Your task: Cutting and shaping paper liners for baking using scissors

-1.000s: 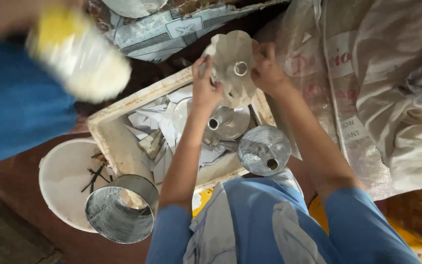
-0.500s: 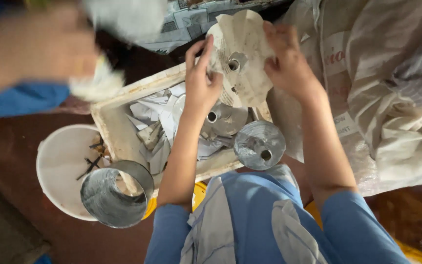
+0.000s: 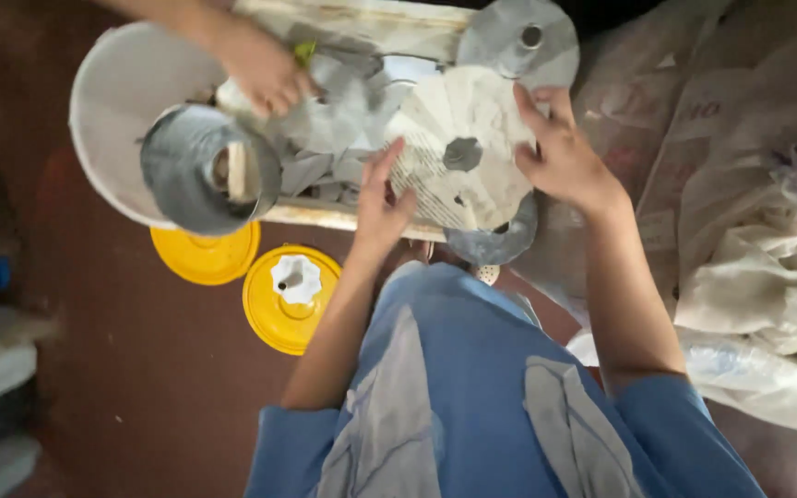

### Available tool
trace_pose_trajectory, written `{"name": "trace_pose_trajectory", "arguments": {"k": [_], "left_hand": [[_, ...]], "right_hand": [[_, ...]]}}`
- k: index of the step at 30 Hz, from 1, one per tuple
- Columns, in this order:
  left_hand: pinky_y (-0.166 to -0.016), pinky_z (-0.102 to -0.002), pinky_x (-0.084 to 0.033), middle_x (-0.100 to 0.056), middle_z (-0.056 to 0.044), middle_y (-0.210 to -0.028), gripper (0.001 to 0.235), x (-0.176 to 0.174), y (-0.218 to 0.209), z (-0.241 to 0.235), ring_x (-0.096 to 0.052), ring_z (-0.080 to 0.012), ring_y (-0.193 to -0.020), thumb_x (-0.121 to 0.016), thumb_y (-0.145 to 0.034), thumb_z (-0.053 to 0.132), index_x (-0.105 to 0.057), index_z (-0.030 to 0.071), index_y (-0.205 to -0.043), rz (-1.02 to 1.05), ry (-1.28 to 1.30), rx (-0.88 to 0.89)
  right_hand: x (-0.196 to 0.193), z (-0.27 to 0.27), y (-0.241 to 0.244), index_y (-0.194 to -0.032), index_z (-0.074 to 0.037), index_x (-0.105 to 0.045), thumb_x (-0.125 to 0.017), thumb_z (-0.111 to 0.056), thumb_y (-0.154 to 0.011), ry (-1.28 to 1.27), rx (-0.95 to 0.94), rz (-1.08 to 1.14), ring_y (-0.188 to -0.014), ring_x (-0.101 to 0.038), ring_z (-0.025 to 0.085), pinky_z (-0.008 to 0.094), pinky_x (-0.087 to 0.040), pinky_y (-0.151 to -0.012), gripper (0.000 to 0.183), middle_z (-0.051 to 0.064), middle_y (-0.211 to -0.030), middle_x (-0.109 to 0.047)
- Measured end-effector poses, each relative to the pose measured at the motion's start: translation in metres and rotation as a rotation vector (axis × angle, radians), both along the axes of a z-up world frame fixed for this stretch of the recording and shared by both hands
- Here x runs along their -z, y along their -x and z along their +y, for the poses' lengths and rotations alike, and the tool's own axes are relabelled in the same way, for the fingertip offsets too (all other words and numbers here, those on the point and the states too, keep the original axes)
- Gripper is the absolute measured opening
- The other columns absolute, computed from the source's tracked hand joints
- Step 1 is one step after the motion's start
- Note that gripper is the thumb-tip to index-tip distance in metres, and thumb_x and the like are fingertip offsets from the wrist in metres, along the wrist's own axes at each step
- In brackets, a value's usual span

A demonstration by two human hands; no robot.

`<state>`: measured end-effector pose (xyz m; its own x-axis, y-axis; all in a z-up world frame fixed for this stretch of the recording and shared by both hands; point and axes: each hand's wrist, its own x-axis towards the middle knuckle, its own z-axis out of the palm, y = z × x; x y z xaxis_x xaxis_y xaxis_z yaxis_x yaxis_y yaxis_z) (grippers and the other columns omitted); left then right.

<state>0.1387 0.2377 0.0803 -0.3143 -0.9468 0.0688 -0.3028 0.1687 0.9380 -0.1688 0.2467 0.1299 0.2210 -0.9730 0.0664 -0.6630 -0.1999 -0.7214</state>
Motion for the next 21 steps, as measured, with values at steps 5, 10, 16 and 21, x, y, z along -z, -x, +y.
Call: {"name": "trace_pose_trajectory", "arguments": {"k": [5, 10, 16, 21], "left_hand": [[-0.067, -0.024, -0.046, -0.047, -0.012, -0.144, 0.071, -0.002, -0.01, 0.055, -0.042, -0.01, -0.062, -0.059, -0.085, 0.003, -0.047, 0.022, -0.153, -0.011, -0.14, -0.158], [-0.094, -0.036, -0.035, -0.05, -0.013, -0.152, 0.064, -0.01, -0.051, 0.053, -0.051, -0.0238, -0.127, -0.056, -0.089, 0.005, -0.049, 0.017, -0.152, -0.029, 0.123, -0.173], [-0.1, -0.042, -0.045, -0.041, -0.017, -0.148, 0.072, -0.081, -0.099, 0.012, -0.054, -0.0314, -0.132, -0.057, -0.094, -0.006, -0.038, 0.02, -0.159, -0.254, 0.296, -0.2], [-0.124, -0.053, -0.033, -0.031, -0.026, -0.155, 0.078, 0.029, -0.12, -0.019, -0.032, -0.0469, -0.15, -0.062, -0.088, -0.006, -0.034, 0.01, -0.159, -0.398, 0.273, -0.308]], "right_hand": [[0.011, 0.022, -0.015, -0.162, 0.0, -0.027, -0.052, -0.001, -0.097, -0.226, -0.05, 0.07, -0.061, -0.053, 0.026, 0.038, -0.044, -0.093, 0.069, 0.017, -0.144, -0.025], [-0.023, 0.01, -0.044, -0.163, -0.004, -0.023, -0.05, -0.007, -0.1, -0.229, -0.106, 0.105, -0.064, -0.052, 0.029, 0.041, -0.042, -0.091, 0.069, 0.019, -0.152, -0.022], [-0.083, -0.031, -0.119, -0.163, 0.0, -0.012, -0.052, 0.003, -0.099, -0.163, -0.142, -0.002, -0.134, -0.035, 0.034, 0.04, -0.02, -0.12, 0.076, 0.024, -0.156, -0.008], [0.009, -0.108, -0.176, -0.169, -0.01, -0.005, -0.051, 0.006, -0.101, -0.332, -0.106, 0.269, -0.065, -0.061, 0.034, 0.046, -0.042, -0.055, 0.084, 0.025, -0.165, 0.015]]}}
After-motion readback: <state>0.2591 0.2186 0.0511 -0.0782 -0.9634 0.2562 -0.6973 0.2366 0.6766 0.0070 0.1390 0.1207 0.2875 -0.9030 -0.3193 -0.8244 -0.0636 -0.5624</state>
